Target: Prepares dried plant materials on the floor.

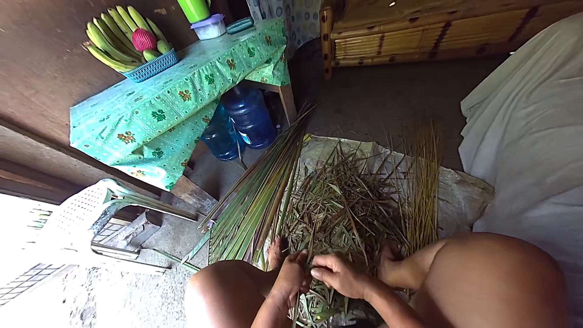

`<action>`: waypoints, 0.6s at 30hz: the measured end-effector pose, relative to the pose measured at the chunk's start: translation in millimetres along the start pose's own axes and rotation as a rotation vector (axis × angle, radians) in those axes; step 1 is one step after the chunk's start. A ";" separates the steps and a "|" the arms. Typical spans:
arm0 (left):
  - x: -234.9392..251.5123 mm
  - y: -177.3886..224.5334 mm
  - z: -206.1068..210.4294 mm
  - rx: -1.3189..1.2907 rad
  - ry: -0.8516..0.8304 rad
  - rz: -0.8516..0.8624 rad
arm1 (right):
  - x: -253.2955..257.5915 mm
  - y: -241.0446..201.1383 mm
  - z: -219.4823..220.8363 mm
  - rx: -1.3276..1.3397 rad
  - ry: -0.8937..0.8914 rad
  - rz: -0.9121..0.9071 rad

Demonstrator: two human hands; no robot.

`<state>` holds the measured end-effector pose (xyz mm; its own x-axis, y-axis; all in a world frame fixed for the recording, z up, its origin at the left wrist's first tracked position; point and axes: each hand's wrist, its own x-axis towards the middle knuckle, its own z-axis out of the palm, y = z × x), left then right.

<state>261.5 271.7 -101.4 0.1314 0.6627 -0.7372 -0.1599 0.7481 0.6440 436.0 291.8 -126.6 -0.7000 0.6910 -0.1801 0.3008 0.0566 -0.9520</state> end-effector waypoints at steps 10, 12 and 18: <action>-18.8 -11.6 5.6 0.004 -0.080 -0.037 | 18.1 30.8 -47.4 -0.076 0.413 0.212; -20.6 -12.6 3.7 0.024 -0.094 -0.038 | 17.9 33.5 -53.5 0.129 0.512 0.259; -11.3 -14.6 4.6 0.012 -0.133 -0.043 | 11.4 17.7 -39.1 0.571 0.262 0.237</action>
<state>266.9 253.4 -101.5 0.2666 0.6280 -0.7311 -0.1396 0.7757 0.6154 458.6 328.9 -135.8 -0.4554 0.7939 -0.4028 -0.0136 -0.4586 -0.8885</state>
